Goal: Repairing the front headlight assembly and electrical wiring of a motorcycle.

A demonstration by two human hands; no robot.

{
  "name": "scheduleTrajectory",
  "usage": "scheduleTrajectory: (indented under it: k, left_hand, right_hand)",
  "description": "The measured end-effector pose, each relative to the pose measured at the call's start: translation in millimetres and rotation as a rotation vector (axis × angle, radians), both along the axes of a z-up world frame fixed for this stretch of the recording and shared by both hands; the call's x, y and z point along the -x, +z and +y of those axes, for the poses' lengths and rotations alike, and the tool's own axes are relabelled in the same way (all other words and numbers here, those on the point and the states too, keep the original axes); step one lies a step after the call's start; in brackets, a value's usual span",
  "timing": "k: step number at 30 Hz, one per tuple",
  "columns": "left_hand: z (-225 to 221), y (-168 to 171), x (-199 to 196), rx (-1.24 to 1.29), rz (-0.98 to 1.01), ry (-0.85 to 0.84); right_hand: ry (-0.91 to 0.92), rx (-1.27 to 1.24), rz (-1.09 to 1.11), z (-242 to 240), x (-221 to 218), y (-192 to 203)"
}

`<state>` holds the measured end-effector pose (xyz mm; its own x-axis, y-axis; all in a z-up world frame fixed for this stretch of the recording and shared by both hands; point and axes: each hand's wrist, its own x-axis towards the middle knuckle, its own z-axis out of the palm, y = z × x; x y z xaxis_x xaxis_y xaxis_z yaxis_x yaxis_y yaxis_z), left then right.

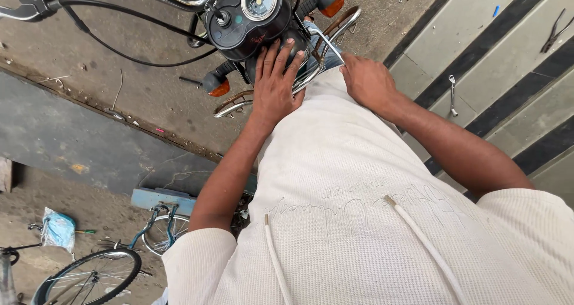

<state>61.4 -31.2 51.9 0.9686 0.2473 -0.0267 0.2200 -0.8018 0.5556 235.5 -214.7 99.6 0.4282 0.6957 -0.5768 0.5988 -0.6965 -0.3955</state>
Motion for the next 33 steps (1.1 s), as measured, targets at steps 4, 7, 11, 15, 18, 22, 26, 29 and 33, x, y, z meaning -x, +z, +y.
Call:
scheduleTrajectory:
  k: [4,7,11,15,18,22,26,29,33]
  left_hand:
    - [3.0,-5.9,0.3,-0.025,-0.027,-0.023]
    - [2.7,-6.8,2.0,-0.013,-0.034,-0.04]
    - [-0.2,-19.5,3.3,-0.01,-0.05,-0.04]
    - [-0.5,-28.1,2.1,-0.042,-0.078,-0.022]
    - [-1.4,-27.1,0.8,-0.018,-0.045,-0.007]
    - [4.8,-12.8,-4.7,0.005,-0.053,-0.077]
    - [10.0,-4.6,-9.4,-0.057,-0.013,-0.234]
    - [24.8,4.6,-16.2,-0.119,0.013,-0.352]
    - [35.8,17.4,-25.1,-0.172,0.088,-0.571]
  right_hand:
    - [-0.084,-0.017,0.032,8.4,1.7,6.8]
    - [-0.139,-0.052,0.061,13.0,1.4,16.8]
    - [-0.112,0.05,0.056,34.6,-13.4,35.6]
    - [-0.023,0.128,0.067,37.9,-21.0,30.9]
    - [-0.022,0.063,0.096,26.2,-21.7,14.6]
    - [-0.33,0.096,0.392,28.1,-31.6,8.5]
    - [-1.079,0.271,1.093,53.6,-42.6,39.5]
    - [-1.143,0.239,1.15,58.7,-41.5,41.0]
    - [-1.144,0.32,1.086,56.5,-37.0,42.7]
